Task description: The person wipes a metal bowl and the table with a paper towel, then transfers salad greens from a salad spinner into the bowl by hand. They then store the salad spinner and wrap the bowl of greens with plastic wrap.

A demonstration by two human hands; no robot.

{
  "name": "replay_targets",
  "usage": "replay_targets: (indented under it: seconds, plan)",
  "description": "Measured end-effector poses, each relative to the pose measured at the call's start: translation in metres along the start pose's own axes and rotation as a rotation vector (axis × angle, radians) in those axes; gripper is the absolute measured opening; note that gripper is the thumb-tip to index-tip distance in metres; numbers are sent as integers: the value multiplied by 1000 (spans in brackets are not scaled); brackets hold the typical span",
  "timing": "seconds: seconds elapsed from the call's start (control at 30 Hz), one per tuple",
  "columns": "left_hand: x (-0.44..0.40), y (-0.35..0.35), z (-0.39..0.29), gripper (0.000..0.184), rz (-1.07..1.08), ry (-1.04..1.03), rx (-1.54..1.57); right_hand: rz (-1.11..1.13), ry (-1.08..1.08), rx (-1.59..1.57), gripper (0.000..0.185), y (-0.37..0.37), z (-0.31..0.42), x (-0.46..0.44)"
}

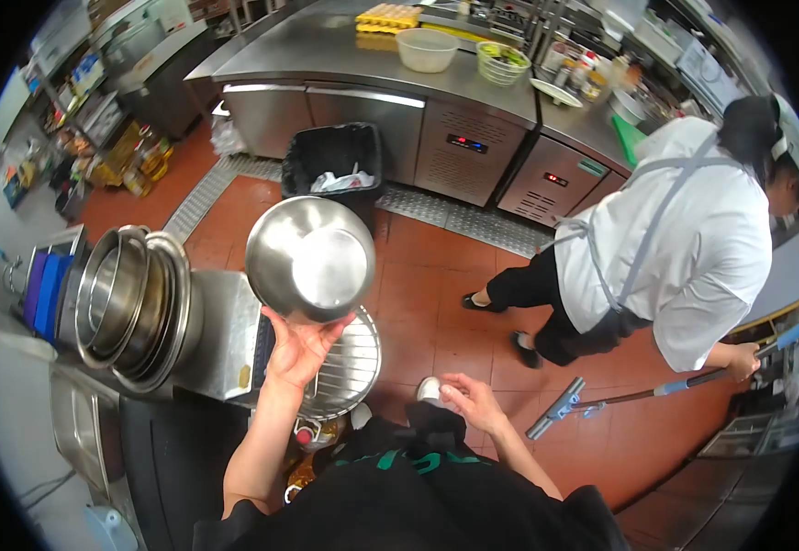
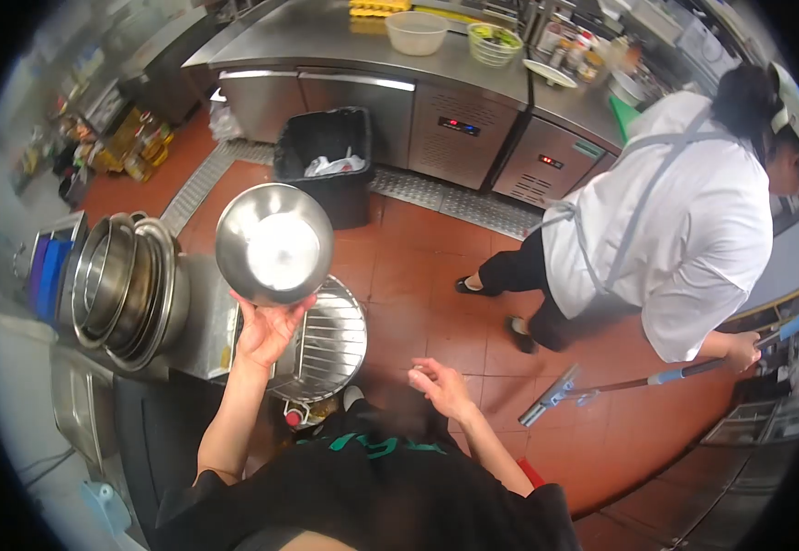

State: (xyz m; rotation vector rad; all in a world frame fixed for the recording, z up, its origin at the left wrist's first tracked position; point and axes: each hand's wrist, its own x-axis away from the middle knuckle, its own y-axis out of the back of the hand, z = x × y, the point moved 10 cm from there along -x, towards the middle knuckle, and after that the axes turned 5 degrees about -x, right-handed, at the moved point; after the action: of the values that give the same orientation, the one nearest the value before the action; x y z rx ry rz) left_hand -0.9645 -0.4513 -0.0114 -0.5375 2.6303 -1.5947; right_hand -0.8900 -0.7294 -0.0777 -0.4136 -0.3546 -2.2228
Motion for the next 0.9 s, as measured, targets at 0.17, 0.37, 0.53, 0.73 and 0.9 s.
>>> replay_targets:
  seconds: [0.17,0.37,0.53,0.73,0.9]
  plan:
    - [-63,-46,74,102,20,84,58,-32,-39,149,41,76,-21,-11]
    - [-153,-101,138,95,-79,187,-135,-188,-26,300,50,204,-20,-13]
    - [-217,-97,89,22,-268,-406,-1415,-212,-103,366,47,268,-43,-39]
    - [-268,61,150,72,-616,337,-339,25,-1,502,52,300,1,-138]
    - [-338,134,139,79,-890,270,-342,54,76,714,54,375,65,-254]
